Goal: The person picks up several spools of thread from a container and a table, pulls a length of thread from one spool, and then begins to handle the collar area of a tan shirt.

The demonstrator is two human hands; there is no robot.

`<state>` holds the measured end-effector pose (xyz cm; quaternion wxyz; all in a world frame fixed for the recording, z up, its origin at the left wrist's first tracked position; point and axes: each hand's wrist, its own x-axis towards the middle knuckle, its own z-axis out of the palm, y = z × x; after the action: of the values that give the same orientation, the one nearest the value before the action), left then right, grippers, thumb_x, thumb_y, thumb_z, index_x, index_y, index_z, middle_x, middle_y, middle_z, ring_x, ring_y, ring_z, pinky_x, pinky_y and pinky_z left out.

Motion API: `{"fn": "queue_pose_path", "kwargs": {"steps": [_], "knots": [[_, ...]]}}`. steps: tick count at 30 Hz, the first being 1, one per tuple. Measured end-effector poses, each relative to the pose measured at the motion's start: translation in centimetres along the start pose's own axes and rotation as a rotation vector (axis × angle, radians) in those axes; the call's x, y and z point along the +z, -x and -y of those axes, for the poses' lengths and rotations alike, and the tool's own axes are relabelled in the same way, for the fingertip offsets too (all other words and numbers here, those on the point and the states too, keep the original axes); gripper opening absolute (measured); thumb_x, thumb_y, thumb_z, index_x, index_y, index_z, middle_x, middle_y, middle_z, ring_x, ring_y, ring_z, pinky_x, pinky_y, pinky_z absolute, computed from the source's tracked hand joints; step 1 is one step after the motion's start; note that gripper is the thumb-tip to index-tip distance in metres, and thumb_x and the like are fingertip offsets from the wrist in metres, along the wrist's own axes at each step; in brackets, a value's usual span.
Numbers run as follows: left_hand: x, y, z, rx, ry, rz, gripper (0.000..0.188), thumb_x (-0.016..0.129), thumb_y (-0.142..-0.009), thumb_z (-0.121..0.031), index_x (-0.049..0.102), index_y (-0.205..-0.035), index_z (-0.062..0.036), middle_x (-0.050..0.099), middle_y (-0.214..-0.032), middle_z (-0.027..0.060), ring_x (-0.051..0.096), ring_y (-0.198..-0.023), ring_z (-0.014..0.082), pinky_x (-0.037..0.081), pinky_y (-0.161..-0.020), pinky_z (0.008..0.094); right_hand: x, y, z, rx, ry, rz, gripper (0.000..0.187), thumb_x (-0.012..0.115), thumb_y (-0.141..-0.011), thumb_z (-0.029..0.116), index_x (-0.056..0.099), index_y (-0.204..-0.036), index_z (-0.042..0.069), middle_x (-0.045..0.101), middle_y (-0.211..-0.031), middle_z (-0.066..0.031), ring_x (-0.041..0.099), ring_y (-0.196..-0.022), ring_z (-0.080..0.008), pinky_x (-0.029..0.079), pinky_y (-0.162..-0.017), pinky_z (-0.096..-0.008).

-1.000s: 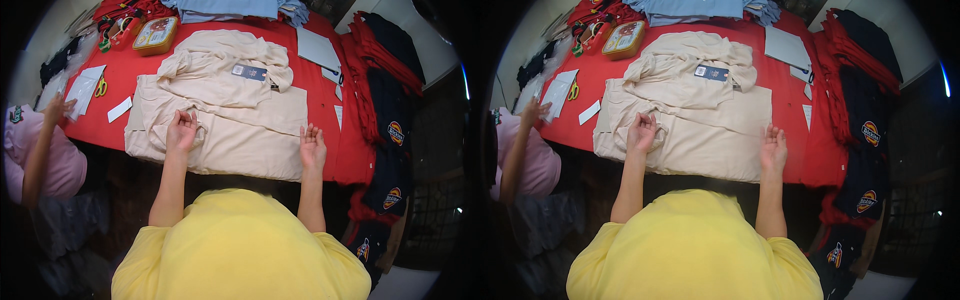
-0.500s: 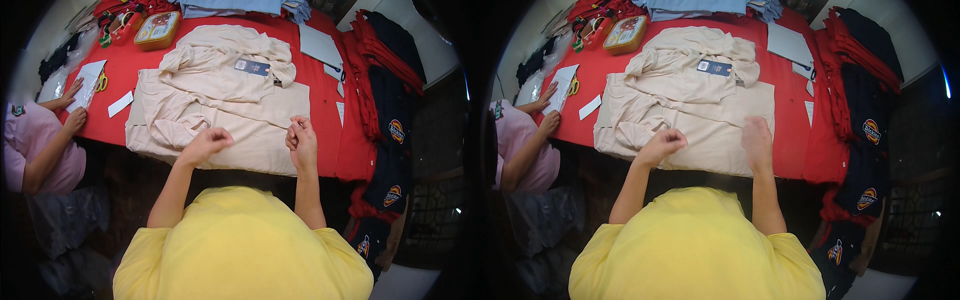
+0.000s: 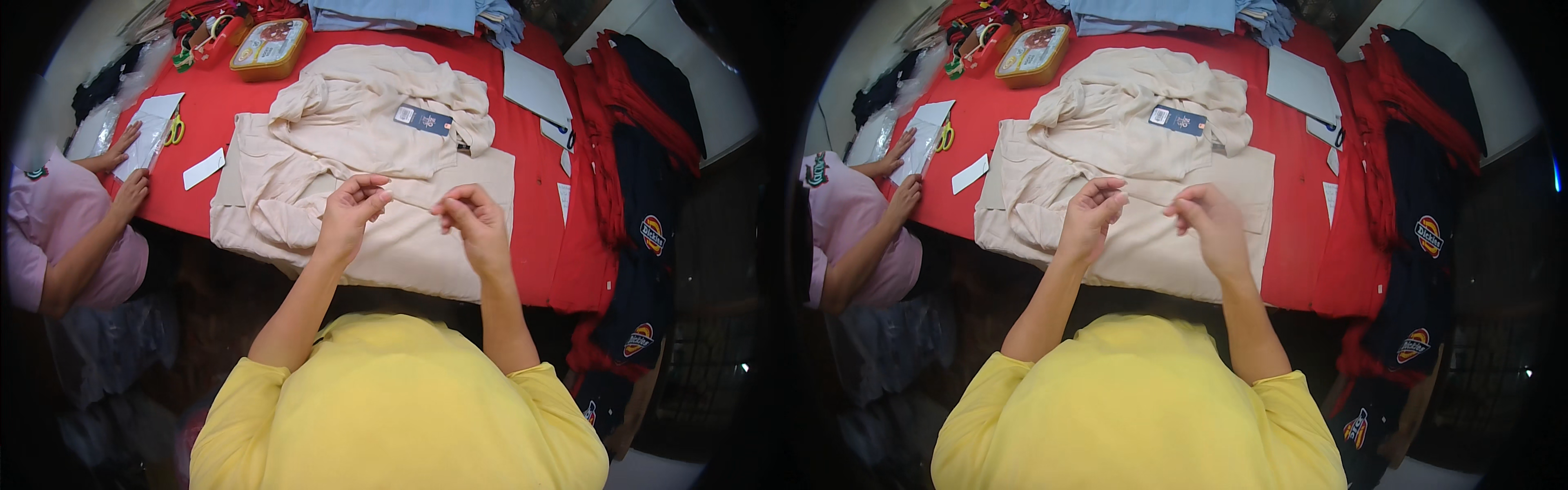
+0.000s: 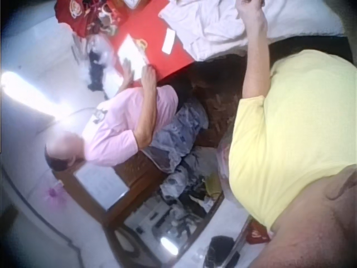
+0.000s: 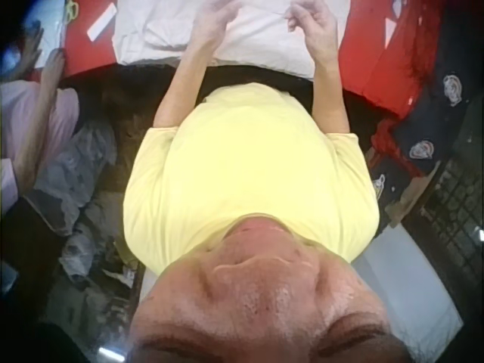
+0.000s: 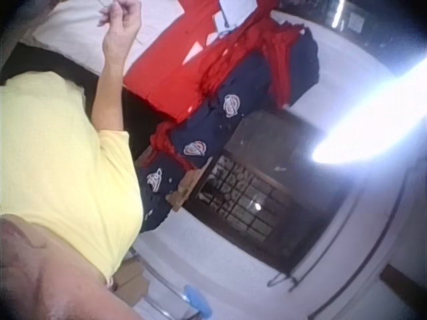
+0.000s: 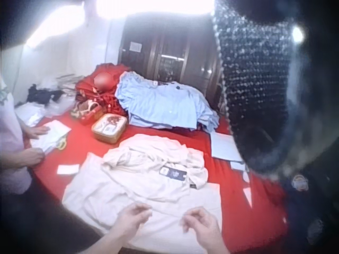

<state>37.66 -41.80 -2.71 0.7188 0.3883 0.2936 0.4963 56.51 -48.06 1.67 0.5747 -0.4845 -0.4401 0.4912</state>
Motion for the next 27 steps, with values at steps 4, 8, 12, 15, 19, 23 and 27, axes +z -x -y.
{"fn": "queue_pose_path", "kwargs": {"steps": [4,8,12,15,19,23,27], "knots": [[1.5,0.4,-1.5,0.214,-0.207,-0.043,0.040,0.067,-0.079,0.003,0.055,-0.117,-0.0009,0.059,-0.082,0.0015,0.052,-0.070,0.0062,0.041,-0.063,0.0186,1.6,-1.4,-1.2,0.047,-0.233,0.137,0.021,0.060,-0.088,0.007,0.056,-0.105,-0.004,0.057,-0.077,-0.0045,0.055,-0.065,-0.0095,0.047,-0.060,-0.0244],[1.2,1.0,-2.2,0.437,-0.487,-0.003,0.056,0.068,-0.077,0.006,0.047,-0.129,-0.0023,0.063,-0.082,0.0044,0.055,-0.073,0.0065,0.043,-0.066,0.0200,2.5,-1.7,0.3,0.196,-0.389,0.256,0.030,0.063,-0.086,0.005,0.057,-0.113,-0.005,0.057,-0.077,-0.0036,0.055,-0.064,-0.0096,0.047,-0.059,-0.0229],[1.7,0.4,-2.4,0.554,-0.602,0.003,0.054,0.072,-0.075,0.001,0.051,-0.126,-0.0052,0.066,-0.074,0.0030,0.055,-0.064,0.0070,0.045,-0.062,0.0206,1.8,-2.5,0.7,0.296,-0.331,0.311,0.031,0.063,-0.085,0.006,0.059,-0.114,-0.005,0.059,-0.077,-0.0034,0.054,-0.063,-0.0089,0.047,-0.058,-0.0223],[1.6,0.2,-2.5,0.588,-0.672,0.076,0.058,0.070,-0.076,0.005,0.046,-0.128,-0.0035,0.066,-0.078,0.0062,0.056,-0.068,0.0076,0.043,-0.063,0.0210,1.4,-2.9,0.8,0.321,-0.272,0.304,0.028,0.064,-0.085,0.005,0.061,-0.111,-0.006,0.060,-0.076,-0.0032,0.054,-0.062,-0.0083,0.046,-0.057,-0.0217],[1.9,0.2,-2.7,0.569,-0.690,0.066,0.056,0.070,-0.076,0.004,0.047,-0.127,-0.0033,0.066,-0.077,0.0058,0.056,-0.067,0.0077,0.043,-0.063,0.0209,1.2,-3.2,0.8,0.325,-0.257,0.294,0.025,0.064,-0.085,0.005,0.063,-0.107,-0.006,0.060,-0.077,-0.0031,0.053,-0.062,-0.0079,0.046,-0.058,-0.0210],[1.8,0.3,-2.5,0.528,-0.669,0.046,0.056,0.070,-0.077,0.003,0.046,-0.127,-0.0035,0.065,-0.077,0.0053,0.056,-0.068,0.0076,0.043,-0.063,0.0207,1.1,-3.2,0.8,0.310,-0.241,0.291,0.022,0.062,-0.085,0.005,0.064,-0.104,-0.006,0.060,-0.077,-0.0032,0.052,-0.062,-0.0082,0.045,-0.057,-0.0211],[2.4,0.4,-2.9,0.416,-0.612,0.036,0.043,0.069,-0.078,0.001,0.054,-0.118,-0.0037,0.064,-0.078,0.0033,0.054,-0.067,0.0062,0.042,-0.061,0.0206,0.9,-3.4,0.1,0.204,-0.140,0.271,0.018,0.061,-0.086,0.006,0.067,-0.100,-0.003,0.059,-0.079,-0.0020,0.051,-0.061,-0.0082,0.044,-0.057,-0.0211]]}}
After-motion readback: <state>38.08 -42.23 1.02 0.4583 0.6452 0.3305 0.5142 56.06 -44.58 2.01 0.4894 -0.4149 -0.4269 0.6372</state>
